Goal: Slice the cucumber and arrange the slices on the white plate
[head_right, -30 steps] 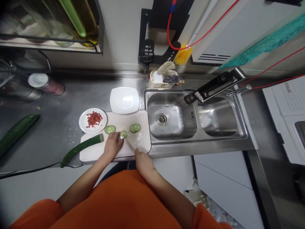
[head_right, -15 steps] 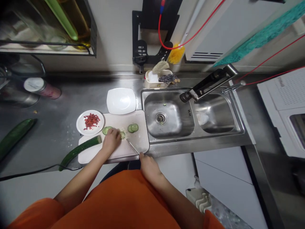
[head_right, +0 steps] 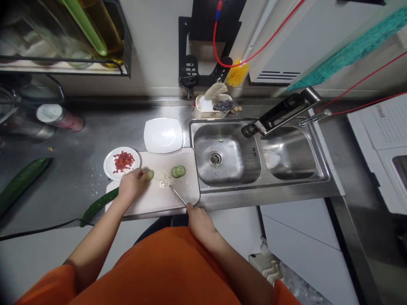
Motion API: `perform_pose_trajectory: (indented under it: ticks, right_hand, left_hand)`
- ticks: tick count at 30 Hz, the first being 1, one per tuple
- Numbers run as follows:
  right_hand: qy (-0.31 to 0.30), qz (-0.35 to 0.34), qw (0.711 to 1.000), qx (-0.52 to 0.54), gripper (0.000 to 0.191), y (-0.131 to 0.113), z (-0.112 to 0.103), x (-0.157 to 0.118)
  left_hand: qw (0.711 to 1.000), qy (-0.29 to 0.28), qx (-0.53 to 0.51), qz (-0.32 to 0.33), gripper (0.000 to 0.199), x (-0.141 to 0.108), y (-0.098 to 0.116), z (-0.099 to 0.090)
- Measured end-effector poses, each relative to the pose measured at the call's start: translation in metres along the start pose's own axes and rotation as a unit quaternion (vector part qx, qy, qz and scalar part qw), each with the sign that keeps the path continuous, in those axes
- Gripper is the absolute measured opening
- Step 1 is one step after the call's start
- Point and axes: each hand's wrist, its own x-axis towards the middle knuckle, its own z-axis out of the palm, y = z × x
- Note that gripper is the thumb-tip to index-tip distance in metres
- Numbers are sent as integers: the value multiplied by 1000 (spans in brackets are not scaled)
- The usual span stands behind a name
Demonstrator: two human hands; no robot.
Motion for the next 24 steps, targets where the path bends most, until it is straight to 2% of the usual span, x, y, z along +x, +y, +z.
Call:
perform_pose_trajectory:
  ticks: [4,7,10,14,19,24]
  right_hand:
    - [-4,-5,1000,-8,36,-1,-2,0]
    - [2,-5,1000,-12,37,0,-1,0]
    - [3,-4,1000,-10,36,2,1,0]
    - [4,-2,1000,-5,36,4,3,-1]
    - [-3,2,1000,-2,39,4,3,-2]
    - [-6,7,1000,5,40,2,2,-3]
  left_hand:
    - [998,26,46,-20,25,3,-4,-7]
    - [997,60,45,0,28,1,-3,-5]
    - [996,83,0,40,28,1,6,2]
    - [989,30,-75,122,27,8,39,21]
    - [989,-56,-53,127,34,20,84,46]
    - [986,-75,-57,138,25,26,92,56]
